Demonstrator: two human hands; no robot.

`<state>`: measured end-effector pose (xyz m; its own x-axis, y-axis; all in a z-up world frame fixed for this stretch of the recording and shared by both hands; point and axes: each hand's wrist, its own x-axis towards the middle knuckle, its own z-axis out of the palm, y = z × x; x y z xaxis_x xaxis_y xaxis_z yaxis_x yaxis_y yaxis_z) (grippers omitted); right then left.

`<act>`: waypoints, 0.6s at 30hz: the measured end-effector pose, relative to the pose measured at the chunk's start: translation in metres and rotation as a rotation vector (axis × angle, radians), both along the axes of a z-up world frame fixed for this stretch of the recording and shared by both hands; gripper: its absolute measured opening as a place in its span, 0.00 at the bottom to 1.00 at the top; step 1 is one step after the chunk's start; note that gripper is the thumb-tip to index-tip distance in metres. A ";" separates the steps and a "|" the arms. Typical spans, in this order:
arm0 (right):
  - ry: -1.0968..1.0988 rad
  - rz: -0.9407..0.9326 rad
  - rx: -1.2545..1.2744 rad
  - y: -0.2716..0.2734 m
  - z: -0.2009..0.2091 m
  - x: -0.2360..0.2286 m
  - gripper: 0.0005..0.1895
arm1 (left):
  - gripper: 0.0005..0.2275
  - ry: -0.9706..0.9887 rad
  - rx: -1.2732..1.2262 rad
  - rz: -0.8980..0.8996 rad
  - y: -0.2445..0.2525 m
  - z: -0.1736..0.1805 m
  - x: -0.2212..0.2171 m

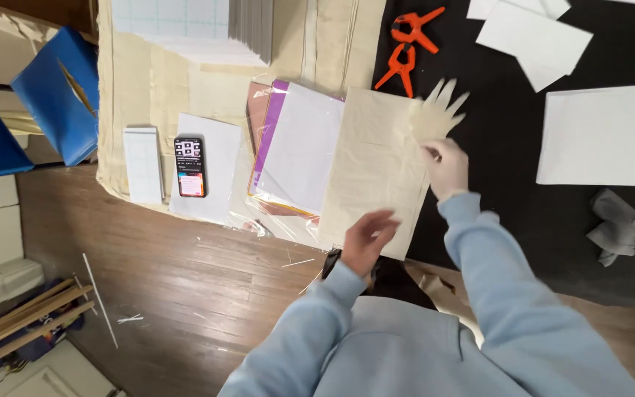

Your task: Organizing and preparing art prints and paper materials at a workstation.

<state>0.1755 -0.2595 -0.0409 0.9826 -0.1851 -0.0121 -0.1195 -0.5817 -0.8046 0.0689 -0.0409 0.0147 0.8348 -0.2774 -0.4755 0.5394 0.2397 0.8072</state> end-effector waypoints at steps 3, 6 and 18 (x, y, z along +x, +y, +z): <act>0.002 -0.038 0.136 0.019 0.052 -0.019 0.07 | 0.17 -0.140 -0.132 0.088 -0.046 -0.028 0.035; 0.034 -0.128 0.198 0.036 0.082 -0.037 0.06 | 0.20 -0.038 0.023 0.116 -0.068 -0.047 0.048; 0.243 0.049 0.146 0.087 0.123 -0.100 0.09 | 0.21 0.205 -0.060 0.261 -0.026 -0.082 0.024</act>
<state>0.0755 -0.1722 0.0819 0.9553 -0.1161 -0.2718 -0.2939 -0.4713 -0.8315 0.0926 -0.0669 -0.0673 0.7702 -0.0995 -0.6299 0.6030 0.4350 0.6687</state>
